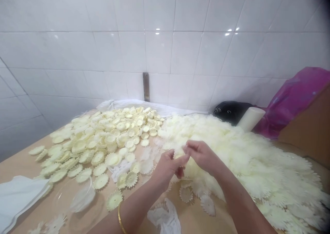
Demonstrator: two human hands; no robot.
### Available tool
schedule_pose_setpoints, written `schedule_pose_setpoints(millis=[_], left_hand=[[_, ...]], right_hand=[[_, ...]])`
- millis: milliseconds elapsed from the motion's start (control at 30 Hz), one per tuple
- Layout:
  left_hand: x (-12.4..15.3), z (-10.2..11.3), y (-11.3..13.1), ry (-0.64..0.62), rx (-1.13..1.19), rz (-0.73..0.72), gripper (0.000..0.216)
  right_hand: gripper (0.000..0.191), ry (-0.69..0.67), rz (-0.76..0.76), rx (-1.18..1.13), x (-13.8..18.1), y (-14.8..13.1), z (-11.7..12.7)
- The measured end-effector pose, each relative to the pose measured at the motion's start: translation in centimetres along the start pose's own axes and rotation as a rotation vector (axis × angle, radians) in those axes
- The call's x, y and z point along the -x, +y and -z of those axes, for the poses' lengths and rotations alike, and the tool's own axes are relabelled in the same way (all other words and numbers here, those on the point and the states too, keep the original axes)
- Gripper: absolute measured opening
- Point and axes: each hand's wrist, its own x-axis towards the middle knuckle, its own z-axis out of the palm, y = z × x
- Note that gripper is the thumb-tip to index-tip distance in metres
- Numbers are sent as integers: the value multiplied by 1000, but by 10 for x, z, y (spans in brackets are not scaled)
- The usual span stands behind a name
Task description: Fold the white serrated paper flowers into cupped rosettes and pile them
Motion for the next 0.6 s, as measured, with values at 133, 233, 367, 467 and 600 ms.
schedule_pose_setpoints(millis=[133,233,367,467,600], left_hand=[[0,1,3,31,-9,11,30],[-1,2,3,66,-16,-17,27],[-1,0,4,46,-12,1,26],[2,-2,6,-59,13,107,28],[4,-4,9,-140,103,158,37]], right_hand=[[33,-30,-46,-33,-1,4,1],[25,-21,-26,-30,0,2,2],[14,-99,-5,-73,3,-4,0],[18,-84,40,-73,1,-1,-2],[27,144,54,-29,-4,8,-5]])
